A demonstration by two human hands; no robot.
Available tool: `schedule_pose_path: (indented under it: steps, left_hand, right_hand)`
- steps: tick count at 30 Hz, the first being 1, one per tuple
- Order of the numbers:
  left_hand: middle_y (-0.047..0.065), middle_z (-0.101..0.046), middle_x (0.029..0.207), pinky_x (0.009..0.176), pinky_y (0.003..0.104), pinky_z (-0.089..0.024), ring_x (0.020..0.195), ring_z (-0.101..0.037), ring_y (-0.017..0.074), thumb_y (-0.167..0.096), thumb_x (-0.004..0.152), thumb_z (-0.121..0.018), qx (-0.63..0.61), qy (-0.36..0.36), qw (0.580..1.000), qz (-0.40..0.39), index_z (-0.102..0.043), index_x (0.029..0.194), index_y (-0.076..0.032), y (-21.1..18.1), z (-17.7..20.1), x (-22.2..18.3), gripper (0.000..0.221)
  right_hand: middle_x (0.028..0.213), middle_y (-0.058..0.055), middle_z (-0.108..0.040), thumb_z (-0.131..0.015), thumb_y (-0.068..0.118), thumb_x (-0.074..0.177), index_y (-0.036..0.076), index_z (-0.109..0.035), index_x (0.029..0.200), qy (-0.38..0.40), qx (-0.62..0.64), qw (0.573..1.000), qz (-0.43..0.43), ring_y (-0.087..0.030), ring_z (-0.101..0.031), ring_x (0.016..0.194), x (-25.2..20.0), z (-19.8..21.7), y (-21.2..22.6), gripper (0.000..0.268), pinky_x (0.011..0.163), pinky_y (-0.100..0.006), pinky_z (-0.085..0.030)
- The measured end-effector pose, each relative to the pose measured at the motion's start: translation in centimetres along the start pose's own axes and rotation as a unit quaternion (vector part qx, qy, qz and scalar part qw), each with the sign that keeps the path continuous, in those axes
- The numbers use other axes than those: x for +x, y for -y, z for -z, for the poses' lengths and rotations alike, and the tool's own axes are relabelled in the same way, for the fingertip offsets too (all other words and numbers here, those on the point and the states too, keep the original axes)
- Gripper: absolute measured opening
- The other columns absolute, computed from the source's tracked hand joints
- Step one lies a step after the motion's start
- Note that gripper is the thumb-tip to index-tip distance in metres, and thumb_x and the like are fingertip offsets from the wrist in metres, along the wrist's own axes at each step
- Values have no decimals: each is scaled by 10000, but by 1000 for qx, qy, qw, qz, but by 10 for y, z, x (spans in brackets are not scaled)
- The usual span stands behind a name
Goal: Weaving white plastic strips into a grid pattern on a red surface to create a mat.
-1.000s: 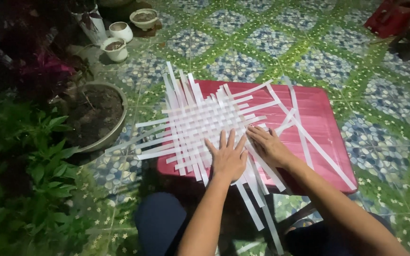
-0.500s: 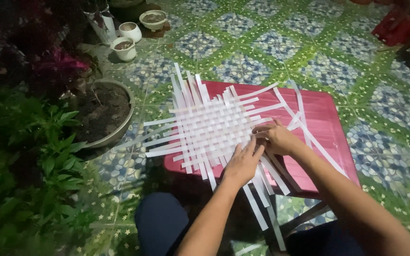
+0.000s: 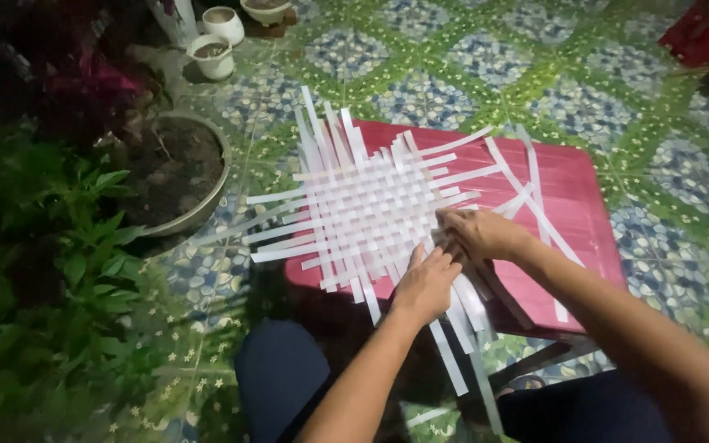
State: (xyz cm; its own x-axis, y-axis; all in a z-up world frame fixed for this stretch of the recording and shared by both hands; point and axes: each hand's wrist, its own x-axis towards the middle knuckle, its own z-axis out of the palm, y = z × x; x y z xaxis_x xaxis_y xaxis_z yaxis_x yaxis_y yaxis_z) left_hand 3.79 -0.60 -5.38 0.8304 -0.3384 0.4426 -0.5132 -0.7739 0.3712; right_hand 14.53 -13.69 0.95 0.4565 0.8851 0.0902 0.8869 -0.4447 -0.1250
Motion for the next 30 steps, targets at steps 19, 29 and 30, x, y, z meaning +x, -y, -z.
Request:
schedule_pose_path:
  steps: [19,29,30]
  left_hand:
    - [86,-500,728,1020,502,-274,885,-503,247,-39,755,-435,-37,-62,997,-4,-559,754,-62,-4,7,0,126]
    - [80,-535,639,932,422,-370,709,-559,239,-85,736,-427,-35,-56,998,23,-544,629,-94,6,-25,-5,159]
    - [95,-528,606,856,412,-404,660,-554,255,-86,720,-432,-44,-36,998,32,-542,602,-84,7,-27,-6,161]
  right_hand:
    - [953,-153,-623,-569,150,764,54,-560,842,39,38,998,-26,-380,-642,765,5,4,-1,124,617,-441,-535]
    - [934,-164,-635,-670,179,696,67,-618,919,-4,73,996,59,-366,-622,849,42,26,28,255,724,-446,-507]
    - [980,-175,-627,-681,159,687,63,-636,944,22,75,996,46,-363,-606,914,46,29,33,278,768,-433,-499]
